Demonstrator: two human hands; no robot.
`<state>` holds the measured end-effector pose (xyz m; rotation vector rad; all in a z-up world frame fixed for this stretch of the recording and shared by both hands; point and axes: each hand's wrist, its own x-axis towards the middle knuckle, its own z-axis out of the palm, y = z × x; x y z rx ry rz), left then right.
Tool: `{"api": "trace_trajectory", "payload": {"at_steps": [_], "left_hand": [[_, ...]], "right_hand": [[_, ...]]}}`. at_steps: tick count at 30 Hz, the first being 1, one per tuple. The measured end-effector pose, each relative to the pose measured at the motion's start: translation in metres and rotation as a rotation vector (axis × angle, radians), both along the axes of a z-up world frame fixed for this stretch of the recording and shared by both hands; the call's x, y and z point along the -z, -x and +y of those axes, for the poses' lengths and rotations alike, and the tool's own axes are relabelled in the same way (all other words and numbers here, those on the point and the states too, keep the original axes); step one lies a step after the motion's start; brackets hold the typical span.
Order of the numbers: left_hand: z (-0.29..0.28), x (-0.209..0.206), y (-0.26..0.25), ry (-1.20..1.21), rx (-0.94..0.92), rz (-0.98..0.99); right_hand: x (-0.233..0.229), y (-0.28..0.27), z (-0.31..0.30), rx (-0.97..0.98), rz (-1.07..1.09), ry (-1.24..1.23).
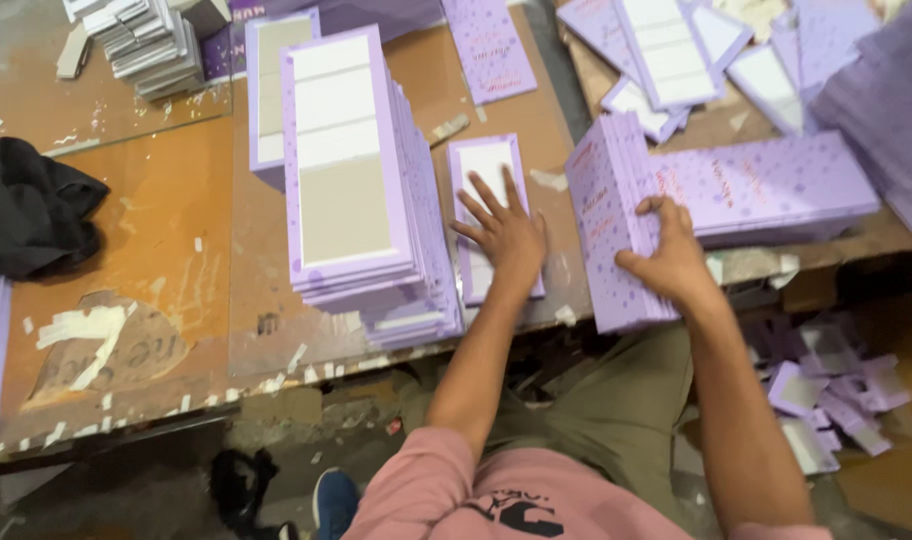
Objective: The person sits at a table and repeatedly picks up purple rectangular paper sheets, aligns them, and places them into a growing stack. The person occasionally adjusts the stack to keep it even.
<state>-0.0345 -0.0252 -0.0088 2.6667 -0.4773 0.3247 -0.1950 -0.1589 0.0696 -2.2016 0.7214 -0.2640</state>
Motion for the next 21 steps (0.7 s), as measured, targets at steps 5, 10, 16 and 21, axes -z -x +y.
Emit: {"api": "trace_trajectory", "payload": {"at_steps": [5,10,16,21], "left_hand": [[-0.028,-0.016,0.028,0.535,0.407,0.281],[-0.049,-0.025,0.017,0.689,0.41,0.534],[-0.056,-0.029,0.011,1.006,0.304,0.942],[-0.051,-0.031,0.002,0.999,0.258,1.117]], "right_hand": [[0.004,-0.004,-0.002,-0.049,-0.076,0.117],[0.008,-0.004,-0.005,-0.049,-0.088,0.134],[0.01,-0.004,-0.01,-0.123,-0.224,0.08],[0.008,-0.003,-0.01,-0.083,-0.16,-0.002]]}}
